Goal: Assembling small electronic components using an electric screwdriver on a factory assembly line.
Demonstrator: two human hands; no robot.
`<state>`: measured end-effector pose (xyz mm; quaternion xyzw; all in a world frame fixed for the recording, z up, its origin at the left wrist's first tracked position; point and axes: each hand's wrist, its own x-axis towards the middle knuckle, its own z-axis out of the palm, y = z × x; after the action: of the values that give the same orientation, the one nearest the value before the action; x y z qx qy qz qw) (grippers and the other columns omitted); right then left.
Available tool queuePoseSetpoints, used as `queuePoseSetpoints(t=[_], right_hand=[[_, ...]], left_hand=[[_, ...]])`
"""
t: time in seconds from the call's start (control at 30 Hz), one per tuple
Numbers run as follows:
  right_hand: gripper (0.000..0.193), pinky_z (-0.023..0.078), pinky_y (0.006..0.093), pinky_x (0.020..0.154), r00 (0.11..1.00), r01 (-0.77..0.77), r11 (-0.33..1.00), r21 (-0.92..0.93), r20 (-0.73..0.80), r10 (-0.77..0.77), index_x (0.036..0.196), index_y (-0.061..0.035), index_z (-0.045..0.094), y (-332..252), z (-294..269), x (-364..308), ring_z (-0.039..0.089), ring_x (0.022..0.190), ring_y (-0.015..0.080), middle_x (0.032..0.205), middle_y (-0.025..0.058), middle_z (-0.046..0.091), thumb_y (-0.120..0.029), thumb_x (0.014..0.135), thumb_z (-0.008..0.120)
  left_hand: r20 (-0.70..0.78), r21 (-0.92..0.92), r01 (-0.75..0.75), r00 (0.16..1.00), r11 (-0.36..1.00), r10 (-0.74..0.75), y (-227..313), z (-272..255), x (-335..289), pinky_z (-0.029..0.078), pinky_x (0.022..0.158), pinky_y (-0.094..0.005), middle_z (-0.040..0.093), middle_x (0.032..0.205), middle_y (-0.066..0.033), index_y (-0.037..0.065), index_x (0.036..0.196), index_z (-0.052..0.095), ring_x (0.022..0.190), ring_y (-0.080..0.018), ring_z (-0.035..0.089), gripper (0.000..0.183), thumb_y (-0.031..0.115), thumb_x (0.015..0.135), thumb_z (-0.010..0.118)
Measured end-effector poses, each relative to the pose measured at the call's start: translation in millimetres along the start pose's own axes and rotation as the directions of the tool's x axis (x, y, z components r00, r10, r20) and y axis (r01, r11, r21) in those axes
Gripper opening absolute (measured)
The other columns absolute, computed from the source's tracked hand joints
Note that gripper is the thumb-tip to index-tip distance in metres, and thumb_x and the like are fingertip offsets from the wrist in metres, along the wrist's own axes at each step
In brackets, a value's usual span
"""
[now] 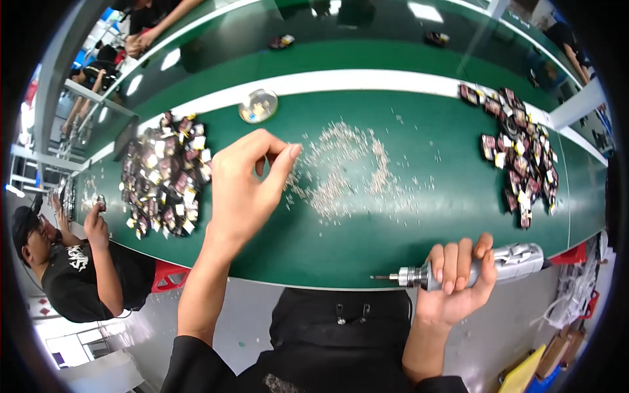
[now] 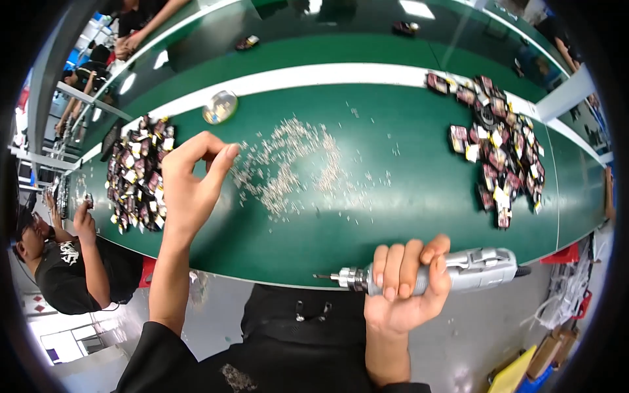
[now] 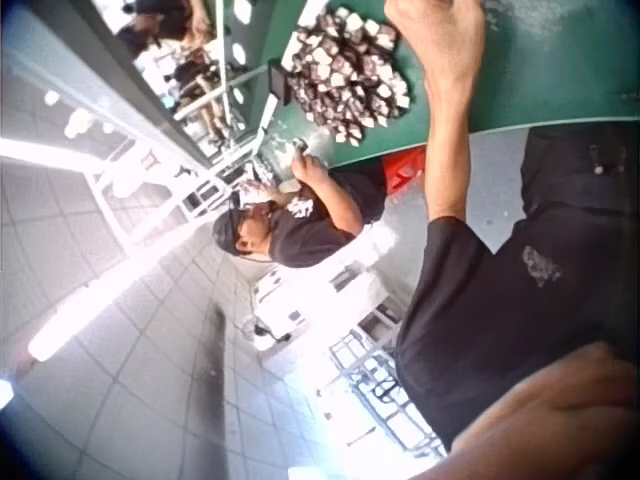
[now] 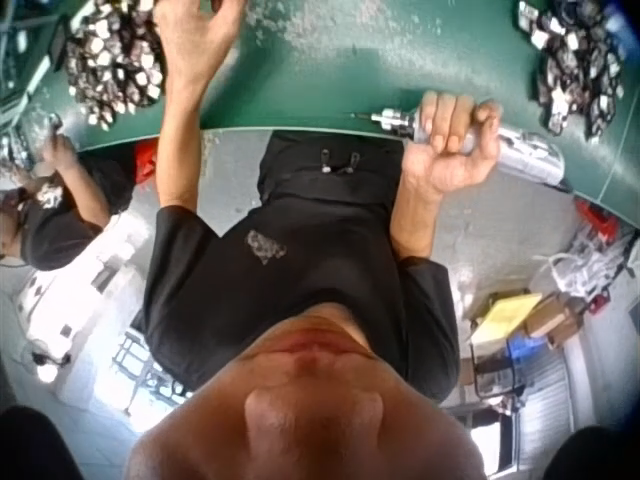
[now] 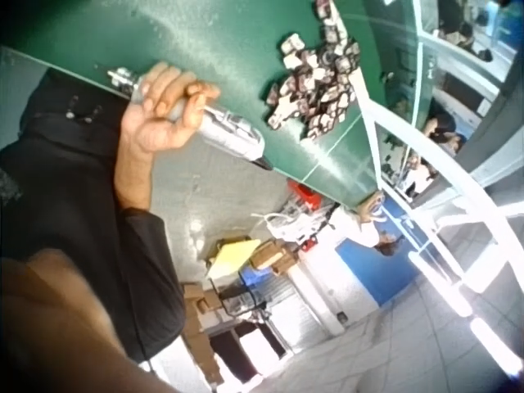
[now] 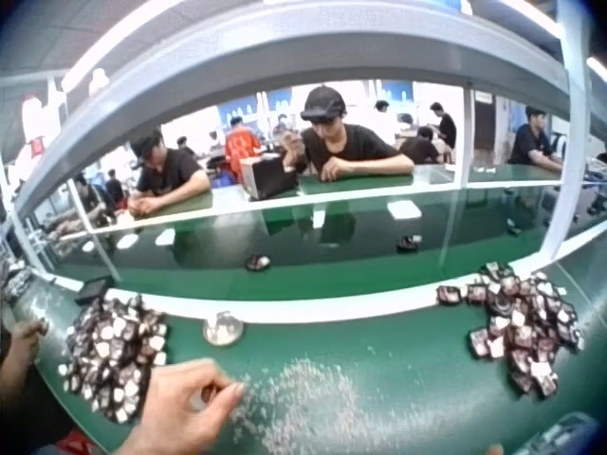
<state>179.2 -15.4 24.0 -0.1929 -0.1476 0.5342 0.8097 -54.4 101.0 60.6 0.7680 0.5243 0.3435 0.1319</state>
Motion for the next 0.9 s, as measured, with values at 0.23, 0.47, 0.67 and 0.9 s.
queuePoseSetpoints(t=[0.23, 0.47, 0.67, 0.9], right_hand=[[0.013, 0.034, 0.0259, 0.046, 0.998, -0.060, 0.996, 0.061, -0.016, 0.062, 0.086, -0.0074, 0.041, 10.9, -15.3, -8.4, 0.032, 0.039, 0.0087, 0.049, -0.0015, 0.033, -0.017, 0.095, 0.043], [0.012, 0.036, 0.0265, 0.045, 0.995, -0.099, 0.994, 0.037, -0.006, 0.099, 0.085, -0.0083, 0.042, 9.4, -13.6, -7.4, 0.033, 0.038, 0.0091, 0.049, -0.0012, 0.034, -0.017, 0.093, 0.044], [0.015, 0.035, 0.0285, 0.049, 0.990, -0.138, 0.990, 0.018, -0.006, 0.138, 0.084, -0.0091, 0.041, 7.5, -14.8, -8.4, 0.034, 0.041, 0.0110, 0.050, -0.0001, 0.035, -0.020, 0.091, 0.047], [0.014, 0.036, 0.0286, 0.050, 0.985, -0.163, 0.986, 0.024, 0.066, 0.161, 0.086, -0.0079, 0.043, 1.7, -28.4, -3.6, 0.036, 0.041, 0.0112, 0.050, -0.0008, 0.036, -0.020, 0.092, 0.046]], left_hand=[[-0.086, 0.536, 0.120, 0.992, 0.836, -0.087, -102.6, 11.6, 136.2, 0.047, 0.079, -0.0436, 0.063, 0.095, -0.0161, -0.002, 0.104, 0.056, 0.095, -0.0336, 0.060, 0.037, 0.029, 0.085, 0.060], [-0.100, 0.552, 0.223, 0.974, 0.804, -0.201, -140.7, 59.1, 185.5, 0.045, 0.090, -0.0451, 0.055, 0.111, -0.0235, -0.002, 0.115, 0.051, 0.105, -0.0383, 0.053, 0.046, 0.027, 0.082, 0.064], [0.050, 0.504, -0.085, 0.996, 0.859, 0.068, -132.3, 47.7, 168.8, 0.043, 0.092, -0.0423, 0.055, 0.112, -0.0206, -0.004, 0.116, 0.053, 0.105, -0.0360, 0.051, 0.031, 0.005, 0.086, 0.053], [0.333, 0.026, -0.479, 0.831, 0.877, 0.445, 13.6, 38.1, 23.9, 0.043, 0.094, -0.0409, 0.051, 0.120, -0.0181, -0.005, 0.119, 0.050, 0.109, -0.0359, 0.049, 0.049, -0.011, 0.071, 0.055]])
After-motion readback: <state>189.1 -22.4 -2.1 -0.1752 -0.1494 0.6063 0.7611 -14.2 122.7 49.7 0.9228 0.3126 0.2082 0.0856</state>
